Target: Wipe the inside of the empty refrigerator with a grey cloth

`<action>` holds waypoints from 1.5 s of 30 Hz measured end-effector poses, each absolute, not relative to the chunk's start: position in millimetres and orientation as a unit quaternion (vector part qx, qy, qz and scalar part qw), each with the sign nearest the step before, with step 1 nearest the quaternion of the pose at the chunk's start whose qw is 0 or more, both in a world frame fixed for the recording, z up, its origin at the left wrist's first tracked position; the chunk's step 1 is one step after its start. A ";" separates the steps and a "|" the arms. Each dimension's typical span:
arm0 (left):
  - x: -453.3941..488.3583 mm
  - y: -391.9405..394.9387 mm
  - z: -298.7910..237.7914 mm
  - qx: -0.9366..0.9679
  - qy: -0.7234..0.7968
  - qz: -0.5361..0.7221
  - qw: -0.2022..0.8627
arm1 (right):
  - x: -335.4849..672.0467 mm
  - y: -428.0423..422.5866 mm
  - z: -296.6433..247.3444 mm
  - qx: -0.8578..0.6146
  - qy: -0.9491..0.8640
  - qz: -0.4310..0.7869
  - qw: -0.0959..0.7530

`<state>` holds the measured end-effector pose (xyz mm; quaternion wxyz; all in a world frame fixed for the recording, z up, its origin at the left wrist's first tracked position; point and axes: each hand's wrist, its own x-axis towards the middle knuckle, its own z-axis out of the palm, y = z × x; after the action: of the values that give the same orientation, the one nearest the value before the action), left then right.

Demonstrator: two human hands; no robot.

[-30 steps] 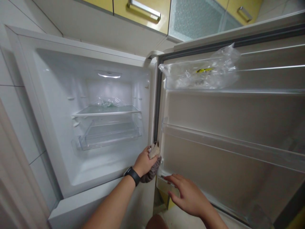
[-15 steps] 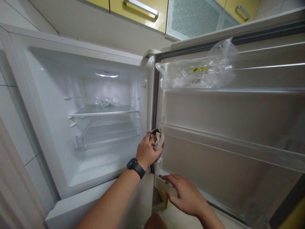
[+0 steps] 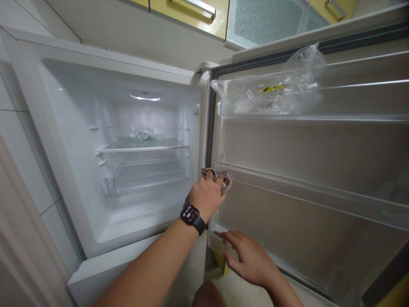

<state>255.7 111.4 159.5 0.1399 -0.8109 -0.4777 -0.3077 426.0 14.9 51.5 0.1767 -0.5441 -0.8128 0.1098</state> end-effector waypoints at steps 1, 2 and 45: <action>257.1 110.4 153.5 -0.817 -0.477 -0.295 0.138 | 426.2 14.7 51.5 -0.544 -0.813 0.111 0.178; 258.2 109.3 144.9 -0.824 -0.475 -0.278 0.132 | 426.3 14.6 51.5 -0.543 -0.813 0.112 0.179; 249.4 113.9 109.6 -0.869 -0.470 -0.130 0.084 | 431.4 18.9 45.4 -0.544 -0.815 0.094 0.179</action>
<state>249.4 113.9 109.6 0.0840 -0.8690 -0.4700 -0.1301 431.4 18.9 45.4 0.1795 -0.5436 -0.8146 0.0939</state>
